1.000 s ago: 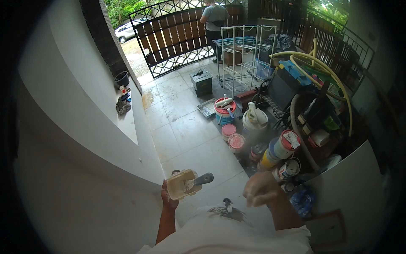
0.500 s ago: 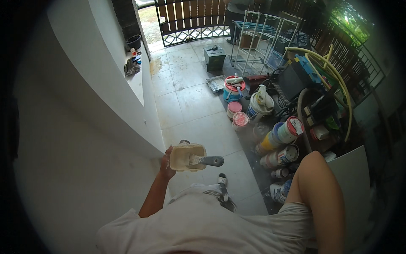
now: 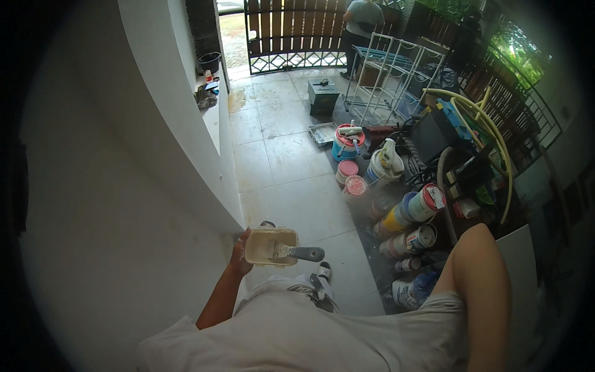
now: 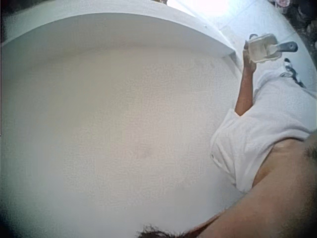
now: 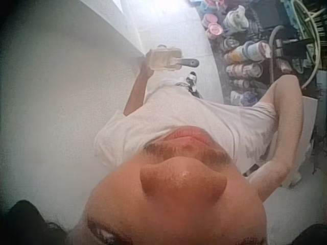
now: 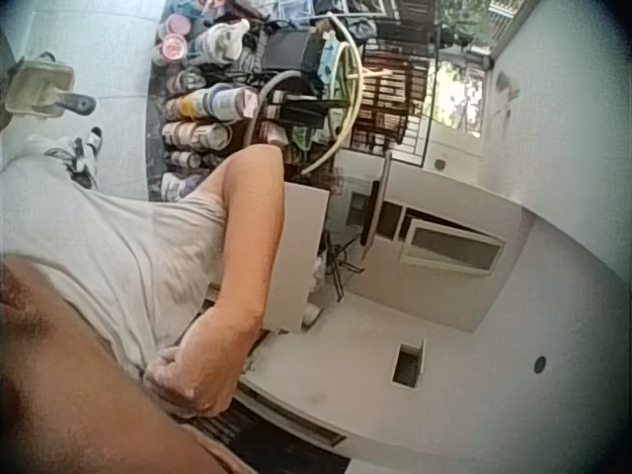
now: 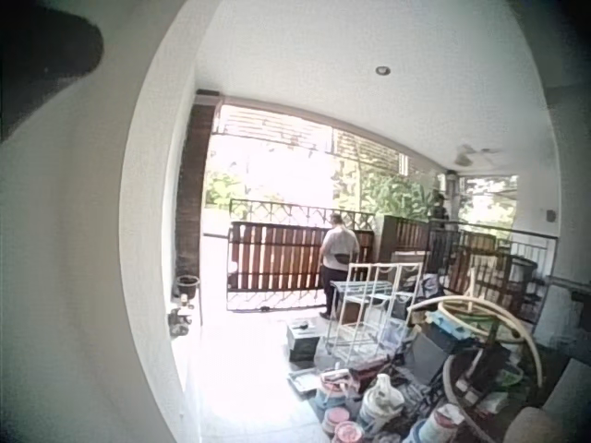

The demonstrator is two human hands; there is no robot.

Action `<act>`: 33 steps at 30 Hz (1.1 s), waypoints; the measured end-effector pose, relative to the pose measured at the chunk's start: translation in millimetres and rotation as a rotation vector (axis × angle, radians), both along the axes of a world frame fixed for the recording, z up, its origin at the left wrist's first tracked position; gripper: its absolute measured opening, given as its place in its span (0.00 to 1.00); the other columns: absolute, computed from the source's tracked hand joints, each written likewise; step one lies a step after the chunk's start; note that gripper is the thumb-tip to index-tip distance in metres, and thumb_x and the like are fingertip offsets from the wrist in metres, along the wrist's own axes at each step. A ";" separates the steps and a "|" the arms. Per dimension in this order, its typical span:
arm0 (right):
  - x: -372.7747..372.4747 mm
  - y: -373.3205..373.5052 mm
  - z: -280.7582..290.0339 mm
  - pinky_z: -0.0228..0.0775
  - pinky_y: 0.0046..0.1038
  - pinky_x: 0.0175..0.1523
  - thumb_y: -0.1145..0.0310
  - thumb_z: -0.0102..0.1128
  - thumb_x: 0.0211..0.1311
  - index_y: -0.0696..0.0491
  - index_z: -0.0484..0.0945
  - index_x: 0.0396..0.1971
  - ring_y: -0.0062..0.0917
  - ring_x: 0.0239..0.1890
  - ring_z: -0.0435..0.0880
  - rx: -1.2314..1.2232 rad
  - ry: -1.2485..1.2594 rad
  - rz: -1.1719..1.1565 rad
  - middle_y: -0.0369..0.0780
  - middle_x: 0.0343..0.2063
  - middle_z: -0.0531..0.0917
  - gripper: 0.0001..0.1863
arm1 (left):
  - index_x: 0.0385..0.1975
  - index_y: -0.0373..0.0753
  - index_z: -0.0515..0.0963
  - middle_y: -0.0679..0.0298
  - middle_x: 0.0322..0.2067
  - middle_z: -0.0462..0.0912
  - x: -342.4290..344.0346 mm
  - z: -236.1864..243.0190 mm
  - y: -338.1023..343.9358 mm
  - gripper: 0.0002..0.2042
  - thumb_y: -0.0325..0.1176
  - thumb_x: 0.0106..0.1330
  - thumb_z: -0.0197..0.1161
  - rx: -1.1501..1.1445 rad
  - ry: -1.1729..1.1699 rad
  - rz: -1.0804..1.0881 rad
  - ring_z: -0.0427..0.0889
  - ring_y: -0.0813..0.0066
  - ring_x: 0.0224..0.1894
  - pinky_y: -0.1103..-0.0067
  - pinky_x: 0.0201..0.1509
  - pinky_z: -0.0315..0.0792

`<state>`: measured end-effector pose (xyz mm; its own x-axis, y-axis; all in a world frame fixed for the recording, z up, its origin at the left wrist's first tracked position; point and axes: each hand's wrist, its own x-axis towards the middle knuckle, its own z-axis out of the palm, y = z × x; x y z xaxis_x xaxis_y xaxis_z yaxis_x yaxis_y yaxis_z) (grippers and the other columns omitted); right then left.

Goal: The person applies wall putty to a surface using a putty knife, scooping the putty from a small tray.

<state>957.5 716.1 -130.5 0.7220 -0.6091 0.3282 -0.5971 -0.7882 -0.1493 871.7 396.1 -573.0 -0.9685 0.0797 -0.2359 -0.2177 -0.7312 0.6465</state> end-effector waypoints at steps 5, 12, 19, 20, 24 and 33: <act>-75.0 -17.8 -32.0 0.62 0.27 0.26 0.72 0.50 0.63 0.52 0.74 0.20 0.25 0.21 0.70 0.488 -0.219 0.153 0.37 0.24 0.74 0.11 | 0.52 0.37 0.72 0.60 0.47 0.78 3.9 4.3 3.1 0.24 0.52 0.73 0.42 0.016 -0.027 0.066 0.77 0.71 0.49 0.73 0.55 0.72; -204.6 2.4 -260.0 0.58 0.19 0.24 0.67 0.57 0.65 0.60 0.75 0.43 0.14 0.21 0.68 -0.023 -1.456 -1.371 0.30 0.20 0.70 0.13 | 0.51 0.37 0.72 0.59 0.46 0.79 5.3 11.0 8.0 0.23 0.51 0.73 0.42 0.038 0.070 0.101 0.78 0.70 0.49 0.73 0.55 0.72; -135.4 -11.2 -396.9 0.57 0.14 0.20 0.36 0.50 0.62 0.61 0.58 0.65 0.09 0.15 0.65 -0.121 -1.682 -1.429 0.32 0.22 0.72 0.45 | 0.54 0.37 0.71 0.59 0.49 0.77 4.8 9.1 9.6 0.24 0.50 0.74 0.40 -0.030 -0.044 0.110 0.77 0.69 0.52 0.73 0.57 0.71; -128.3 -17.3 -394.5 0.58 0.15 0.20 0.32 0.47 0.60 0.61 0.57 0.65 0.11 0.16 0.66 -0.148 -1.675 -1.365 0.33 0.22 0.73 0.48 | 0.53 0.37 0.71 0.59 0.48 0.78 4.3 9.7 11.8 0.25 0.52 0.73 0.41 -0.021 -0.054 0.142 0.77 0.69 0.50 0.72 0.56 0.71; -113.9 -47.4 -372.2 0.62 0.17 0.22 0.36 0.54 0.59 0.63 0.57 0.64 0.13 0.17 0.68 -0.226 -1.639 -1.096 0.34 0.25 0.75 0.49 | 0.54 0.36 0.70 0.58 0.50 0.77 -3.6 14.1 18.5 0.25 0.52 0.73 0.41 0.056 0.066 0.085 0.76 0.68 0.52 0.71 0.58 0.70; -104.2 -73.7 -329.4 0.71 0.21 0.28 0.69 0.61 0.63 0.60 0.72 0.45 0.16 0.23 0.78 -0.137 -1.547 -1.566 0.37 0.28 0.81 0.15 | 0.53 0.37 0.70 0.59 0.48 0.78 -11.3 14.9 23.3 0.25 0.52 0.73 0.42 0.003 0.052 0.035 0.77 0.69 0.51 0.73 0.56 0.72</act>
<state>853.3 642.3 -460.0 -0.9764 -0.2023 0.0749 -0.0813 0.0235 -0.9964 860.4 419.3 -558.1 -0.9817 0.0468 -0.1848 -0.1583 -0.7398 0.6539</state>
